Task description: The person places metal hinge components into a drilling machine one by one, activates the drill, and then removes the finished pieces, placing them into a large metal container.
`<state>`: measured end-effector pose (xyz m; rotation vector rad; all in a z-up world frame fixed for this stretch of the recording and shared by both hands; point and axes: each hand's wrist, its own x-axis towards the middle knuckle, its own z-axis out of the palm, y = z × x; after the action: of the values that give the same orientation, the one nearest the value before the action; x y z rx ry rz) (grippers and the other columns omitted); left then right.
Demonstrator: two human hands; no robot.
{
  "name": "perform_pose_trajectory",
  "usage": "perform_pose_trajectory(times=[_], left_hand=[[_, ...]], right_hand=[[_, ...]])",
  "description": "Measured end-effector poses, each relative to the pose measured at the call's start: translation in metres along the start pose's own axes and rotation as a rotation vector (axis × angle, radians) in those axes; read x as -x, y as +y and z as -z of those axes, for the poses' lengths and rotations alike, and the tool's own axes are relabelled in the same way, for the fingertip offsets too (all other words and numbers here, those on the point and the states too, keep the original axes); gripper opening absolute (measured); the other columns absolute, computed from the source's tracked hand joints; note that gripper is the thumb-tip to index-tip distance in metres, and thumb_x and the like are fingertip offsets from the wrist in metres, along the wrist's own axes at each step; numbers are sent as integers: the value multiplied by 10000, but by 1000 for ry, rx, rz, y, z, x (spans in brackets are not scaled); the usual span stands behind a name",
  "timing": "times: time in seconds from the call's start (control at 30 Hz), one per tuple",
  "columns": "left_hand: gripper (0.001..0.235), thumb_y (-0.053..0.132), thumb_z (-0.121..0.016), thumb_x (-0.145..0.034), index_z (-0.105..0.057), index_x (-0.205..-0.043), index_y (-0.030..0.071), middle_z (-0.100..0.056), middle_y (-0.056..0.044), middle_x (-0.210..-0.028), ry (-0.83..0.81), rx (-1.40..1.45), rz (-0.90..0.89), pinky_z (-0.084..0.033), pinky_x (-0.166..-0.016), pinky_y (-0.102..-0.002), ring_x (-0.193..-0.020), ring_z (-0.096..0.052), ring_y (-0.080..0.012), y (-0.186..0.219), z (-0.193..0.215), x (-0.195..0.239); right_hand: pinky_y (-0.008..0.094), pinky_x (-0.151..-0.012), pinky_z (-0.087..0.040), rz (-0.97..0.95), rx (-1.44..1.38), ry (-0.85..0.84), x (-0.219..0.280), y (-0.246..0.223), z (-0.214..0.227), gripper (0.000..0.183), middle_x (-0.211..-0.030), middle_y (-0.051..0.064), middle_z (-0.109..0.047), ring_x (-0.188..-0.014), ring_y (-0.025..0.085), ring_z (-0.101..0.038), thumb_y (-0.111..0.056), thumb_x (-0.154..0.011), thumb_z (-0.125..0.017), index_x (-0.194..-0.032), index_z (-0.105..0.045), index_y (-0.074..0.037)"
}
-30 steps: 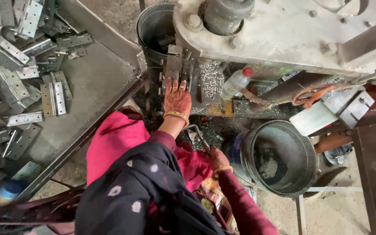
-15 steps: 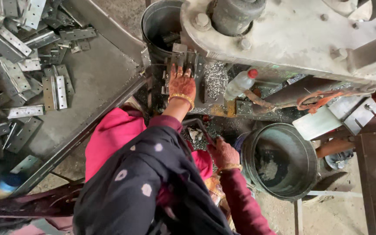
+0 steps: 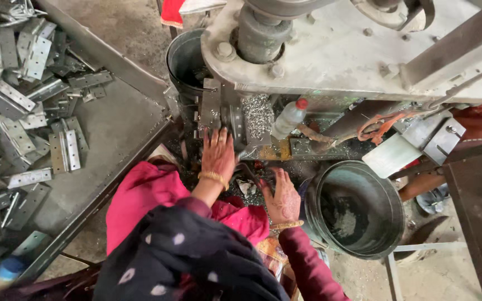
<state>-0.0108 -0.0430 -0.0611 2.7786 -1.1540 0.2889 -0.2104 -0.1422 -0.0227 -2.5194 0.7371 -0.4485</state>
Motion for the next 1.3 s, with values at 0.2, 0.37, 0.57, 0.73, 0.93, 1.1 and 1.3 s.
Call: perform_pose_trajectory(times=[0.2,0.37,0.57,0.73,0.93,1.1,1.3], left_hand=[[212,143,-584,-991,-656,-1183,88,-624,-109,-1301,367,307,-276,-508,-1006,-501,-1142,-650,-315,-16,15,27],[265,202,-579,-1027,-694,-1182,20,-601,-184,-1290,68,65,74,-503,-1002,-509,-1107,-642,-333,43,38,-58],[314,183,-500,-1014,-708,-1184,21,-460,-184,-1564,-134,180,240,-388,-1072,-533,-1357,-463,-338,15,16,-20],[377,215,-472,-981,-712,-1242,87,-421,-69,-1589,-149,70,107,-140,-1219,-585,-1549,-209,-296,-1,28,5],[375,260,-492,-971,-710,-1243,121,-331,-115,-1649,-408,-174,118,-2,-1225,-603,-1560,-158,-350,19,80,-33],[442,249,-428,-987,-666,-1322,84,-388,-104,-1617,-232,-100,133,10,-1215,-605,-1547,-210,-330,15,41,-28],[452,216,-376,-1031,-601,-1398,78,-398,-74,-1618,-234,-137,61,-5,-1244,-614,-1556,-235,-294,0,20,-15]], right_hand=[[488,-863,-545,78,16,164,-2,-5,3,459,-1229,190,-687,-1096,398,-661,-321,-913,-692,-1303,-583,-103],[507,-834,-537,8,55,41,-6,5,-5,590,-1258,217,-681,-1061,414,-665,-335,-857,-680,-1363,-545,-62],[517,-837,-545,-98,244,-350,-10,5,-3,614,-1080,217,-725,-996,416,-693,-450,-865,-624,-1370,-541,-111],[541,-808,-547,-66,243,-426,-14,2,-10,521,-1032,205,-737,-950,424,-705,-479,-914,-600,-1286,-573,-114],[553,-758,-544,-122,134,-392,-11,19,-22,439,-973,193,-744,-914,434,-709,-495,-915,-599,-1172,-591,-140],[563,-752,-526,-164,216,-418,16,44,-68,496,-939,207,-735,-906,441,-699,-582,-921,-621,-1108,-577,-125],[557,-701,-532,-83,171,-403,10,80,-78,397,-927,209,-722,-860,448,-699,-466,-939,-595,-1156,-592,-134]])
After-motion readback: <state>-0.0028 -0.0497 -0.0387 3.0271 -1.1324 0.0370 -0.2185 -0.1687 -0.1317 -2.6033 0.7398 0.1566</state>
